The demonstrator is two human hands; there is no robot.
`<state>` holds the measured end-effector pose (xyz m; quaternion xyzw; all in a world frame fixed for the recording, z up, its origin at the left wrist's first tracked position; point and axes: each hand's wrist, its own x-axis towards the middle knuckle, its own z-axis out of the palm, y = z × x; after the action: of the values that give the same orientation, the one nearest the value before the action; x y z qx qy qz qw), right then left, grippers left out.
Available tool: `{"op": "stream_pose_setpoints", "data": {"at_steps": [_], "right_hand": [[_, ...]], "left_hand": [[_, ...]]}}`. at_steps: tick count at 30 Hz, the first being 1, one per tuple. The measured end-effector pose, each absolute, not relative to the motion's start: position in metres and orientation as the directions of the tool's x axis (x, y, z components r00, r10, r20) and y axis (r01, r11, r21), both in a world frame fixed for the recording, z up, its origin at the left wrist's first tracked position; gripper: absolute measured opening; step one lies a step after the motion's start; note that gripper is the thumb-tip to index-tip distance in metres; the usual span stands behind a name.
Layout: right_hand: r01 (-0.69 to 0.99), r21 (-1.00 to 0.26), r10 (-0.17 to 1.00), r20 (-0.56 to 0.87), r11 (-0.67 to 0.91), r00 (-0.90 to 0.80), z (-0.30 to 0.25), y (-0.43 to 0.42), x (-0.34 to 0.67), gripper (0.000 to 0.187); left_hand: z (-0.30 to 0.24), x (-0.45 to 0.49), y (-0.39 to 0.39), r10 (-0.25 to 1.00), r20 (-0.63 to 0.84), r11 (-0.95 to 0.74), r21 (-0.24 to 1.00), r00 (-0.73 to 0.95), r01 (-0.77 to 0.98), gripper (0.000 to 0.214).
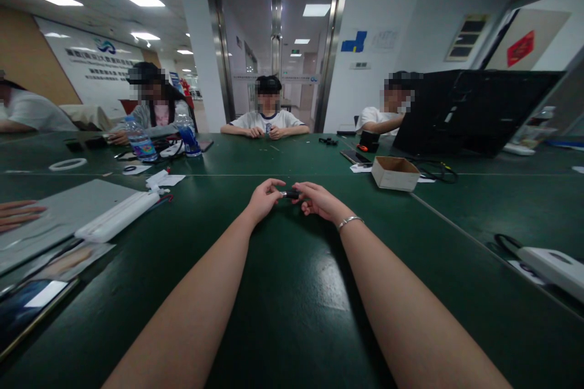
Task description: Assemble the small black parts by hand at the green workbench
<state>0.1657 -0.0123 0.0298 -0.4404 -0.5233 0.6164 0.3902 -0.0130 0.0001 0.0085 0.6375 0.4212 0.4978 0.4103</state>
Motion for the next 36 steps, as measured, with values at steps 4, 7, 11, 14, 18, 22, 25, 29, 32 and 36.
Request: {"op": "stream_pose_setpoints", "data": {"at_steps": [4, 7, 11, 14, 18, 22, 25, 29, 32, 36], "right_hand": [[-0.007, -0.995, 0.944, -0.095, -0.102, -0.315, 0.0302, -0.0134, 0.1658, 0.018], [-0.042, -0.993, 0.931, -0.089, -0.111, -0.354, 0.0299, -0.0127, 0.1659, 0.034], [0.048, -0.990, 0.946, -0.143, -0.135, -0.291, 0.0278, -0.0096, 0.1632, 0.016], [0.050, -0.994, 0.949, -0.104, -0.093, -0.299, 0.0258, -0.0089, 0.1629, 0.010], [-0.024, -0.998, 0.933, -0.051, -0.063, -0.358, 0.0243, -0.0105, 0.1661, 0.021], [-0.013, -0.998, 0.922, -0.046, -0.056, -0.384, 0.0230, -0.0106, 0.1667, 0.025], [-0.005, -0.999, 0.920, -0.042, -0.048, -0.389, 0.0216, -0.0093, 0.1660, 0.026], [-0.028, -0.998, 0.925, -0.034, -0.048, -0.379, 0.0204, -0.0081, 0.1662, 0.025], [-0.033, -0.998, 0.923, -0.030, -0.046, -0.384, 0.0204, -0.0085, 0.1662, 0.025], [-0.047, -0.998, 0.922, -0.027, -0.049, -0.385, 0.0206, -0.0087, 0.1656, 0.025]], "left_hand": [[0.0048, -0.0141, 0.0037, 0.942, 0.300, -0.318, 0.941, 0.147, 0.117, 0.030], [0.0024, -0.0148, 0.0058, 0.942, 0.301, -0.318, 0.942, 0.150, 0.106, 0.030], [0.0043, -0.0143, 0.0038, 0.941, 0.299, -0.317, 0.943, 0.160, 0.101, 0.030], [0.0079, -0.0135, 0.0008, 0.944, 0.291, -0.310, 0.943, 0.155, 0.120, 0.029], [0.0097, -0.0127, -0.0005, 0.948, 0.279, -0.301, 0.943, 0.155, 0.141, 0.027], [0.0071, -0.0129, 0.0013, 0.955, 0.237, -0.262, 0.956, 0.178, 0.134, 0.022], [0.0054, -0.0131, 0.0019, 0.945, 0.261, -0.293, 0.943, 0.196, 0.157, 0.026], [0.0061, -0.0116, 0.0008, 0.951, 0.226, -0.258, 0.956, 0.211, 0.141, 0.026], [0.0074, -0.0103, 0.0000, 0.958, 0.200, -0.230, 0.964, 0.206, 0.133, 0.024], [0.0081, -0.0100, -0.0011, 0.949, 0.214, -0.244, 0.963, 0.230, 0.113, 0.026]]}}
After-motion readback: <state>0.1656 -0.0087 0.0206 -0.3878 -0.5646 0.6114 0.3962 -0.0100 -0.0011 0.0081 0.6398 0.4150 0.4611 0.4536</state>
